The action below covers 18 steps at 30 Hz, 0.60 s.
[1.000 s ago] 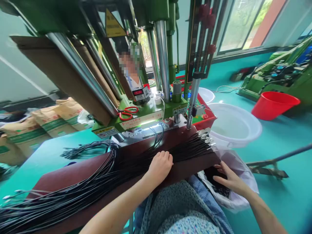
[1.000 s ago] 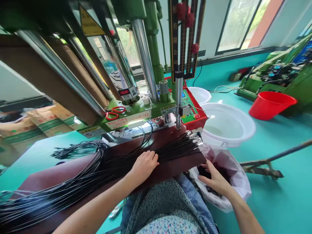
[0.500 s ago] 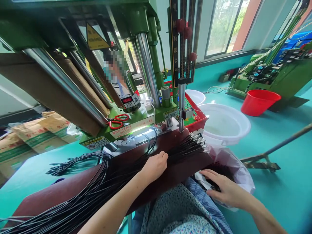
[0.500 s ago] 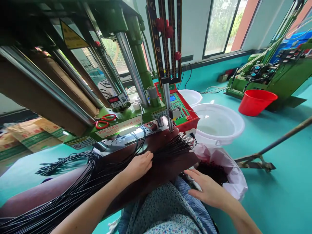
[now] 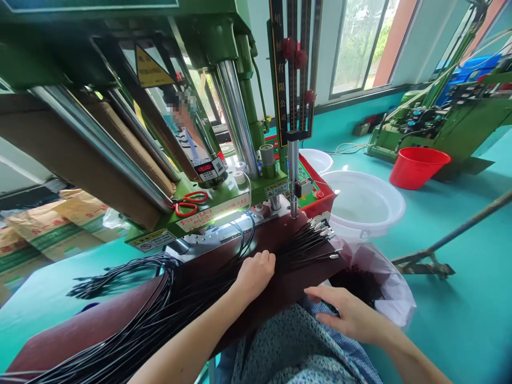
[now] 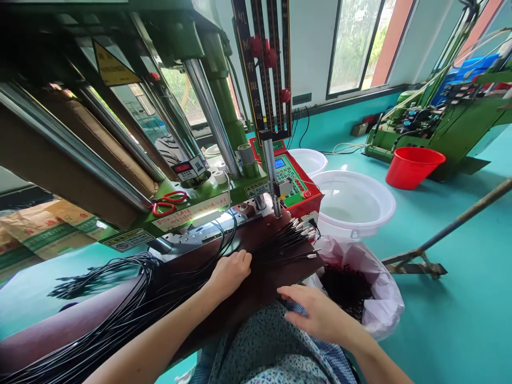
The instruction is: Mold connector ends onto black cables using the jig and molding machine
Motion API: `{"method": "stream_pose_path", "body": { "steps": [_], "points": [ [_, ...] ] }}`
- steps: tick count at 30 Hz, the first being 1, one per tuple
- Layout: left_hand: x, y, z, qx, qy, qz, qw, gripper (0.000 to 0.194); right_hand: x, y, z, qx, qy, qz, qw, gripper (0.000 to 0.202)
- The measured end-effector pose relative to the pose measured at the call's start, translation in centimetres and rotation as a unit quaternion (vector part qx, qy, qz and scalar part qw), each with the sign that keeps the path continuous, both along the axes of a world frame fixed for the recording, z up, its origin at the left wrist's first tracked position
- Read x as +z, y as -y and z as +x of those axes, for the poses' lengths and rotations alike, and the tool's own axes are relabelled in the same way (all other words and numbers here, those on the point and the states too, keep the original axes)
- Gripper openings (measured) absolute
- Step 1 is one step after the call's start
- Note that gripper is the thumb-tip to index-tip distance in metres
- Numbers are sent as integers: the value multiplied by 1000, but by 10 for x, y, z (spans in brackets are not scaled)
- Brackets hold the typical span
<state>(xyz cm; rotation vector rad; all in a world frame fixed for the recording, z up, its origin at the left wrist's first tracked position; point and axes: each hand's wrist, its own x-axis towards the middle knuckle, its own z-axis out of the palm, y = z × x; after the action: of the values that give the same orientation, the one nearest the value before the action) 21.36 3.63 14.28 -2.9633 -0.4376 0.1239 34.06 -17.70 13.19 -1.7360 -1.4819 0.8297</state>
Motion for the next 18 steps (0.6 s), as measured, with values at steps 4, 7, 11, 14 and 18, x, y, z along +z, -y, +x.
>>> {"method": "stream_pose_path", "body": {
  "steps": [4, 7, 11, 14, 18],
  "points": [
    [17, -5, -8, 30, 91, -52, 994, 10, -10, -13, -3, -21, -150, 21, 988, 38],
    [26, -3, -18, 38, 131, -151, 979, 15, -13, -40, -4, -40, -401, 97, 910, 52],
    [27, 2, -26, 21, 138, -280, 950, 16, 8, -83, 2, -51, -591, 244, 767, 60],
    [28, 3, -23, 23, 131, -303, 944, 17, 33, -101, 9, -62, -614, 268, 740, 41],
    [34, 2, -12, 30, 117, -272, 955, 18, 50, -102, 15, -105, -585, 252, 764, 21]
  ]
}}
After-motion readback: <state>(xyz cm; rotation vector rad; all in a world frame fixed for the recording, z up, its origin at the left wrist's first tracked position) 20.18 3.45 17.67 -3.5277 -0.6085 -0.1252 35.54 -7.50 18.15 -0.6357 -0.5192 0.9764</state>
